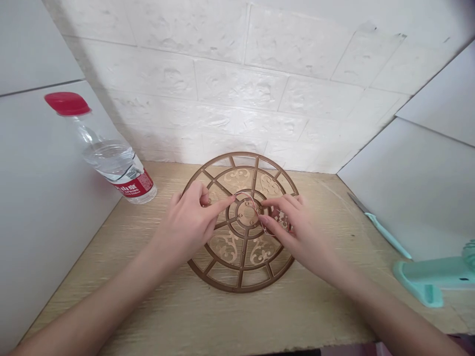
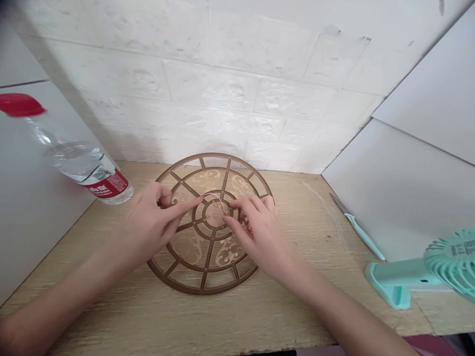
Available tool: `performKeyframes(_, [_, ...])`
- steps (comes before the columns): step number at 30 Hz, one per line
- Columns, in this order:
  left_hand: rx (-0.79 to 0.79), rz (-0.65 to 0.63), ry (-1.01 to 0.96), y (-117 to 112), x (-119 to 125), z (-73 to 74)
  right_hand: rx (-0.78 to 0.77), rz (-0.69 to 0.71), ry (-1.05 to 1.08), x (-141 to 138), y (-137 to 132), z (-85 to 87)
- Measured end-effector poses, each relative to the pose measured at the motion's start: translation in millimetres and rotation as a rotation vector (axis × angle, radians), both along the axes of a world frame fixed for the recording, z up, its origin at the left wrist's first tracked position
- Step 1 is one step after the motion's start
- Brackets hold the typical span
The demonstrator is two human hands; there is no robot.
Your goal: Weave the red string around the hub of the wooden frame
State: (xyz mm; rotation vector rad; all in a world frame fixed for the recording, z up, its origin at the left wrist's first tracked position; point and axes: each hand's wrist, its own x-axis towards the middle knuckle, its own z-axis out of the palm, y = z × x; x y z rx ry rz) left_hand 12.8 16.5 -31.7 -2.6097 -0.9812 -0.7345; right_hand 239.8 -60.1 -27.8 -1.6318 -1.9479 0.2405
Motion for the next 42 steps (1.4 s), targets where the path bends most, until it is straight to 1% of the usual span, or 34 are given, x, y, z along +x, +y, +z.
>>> performKeyframes(4, [-0.055,-0.03,0.012,-5,2,-0.5,0.137,-0.006,-0.055,-2,5,-9.4])
performKeyframes(7, [-0.078,-0.044,0.015,-9,4,-1.1,0.183,0.013,-0.066,-2,6,-9.8])
performKeyframes(11, [-0.079,-0.062,0.015,-10,5,-3.1,0.175,0.029,-0.069,-3,5,-8.3])
performKeyframes(16, [-0.104,-0.087,0.005,-10,5,-5.1,0.163,0.019,-0.066,0,6,-11.3])
performKeyframes(23, [-0.187,-0.052,-0.002,-16,10,-3.3,0.098,0.011,-0.047,10,7,-4.1])
performKeyframes(27, [-0.171,-0.082,-0.032,-18,12,-4.0,0.083,-0.032,-0.053,18,11,-3.5])
performKeyframes(32, [-0.166,-0.085,-0.033,-20,12,-2.7,0.015,-0.024,-0.018,23,15,-3.0])
performKeyframes(34, [-0.16,-0.096,-0.036,-20,12,-2.0,0.04,-0.022,-0.056,22,15,-3.2])
performKeyframes(42, [-0.136,-0.123,-0.023,-21,13,-1.5,0.238,-0.021,-0.256,17,13,-7.1])
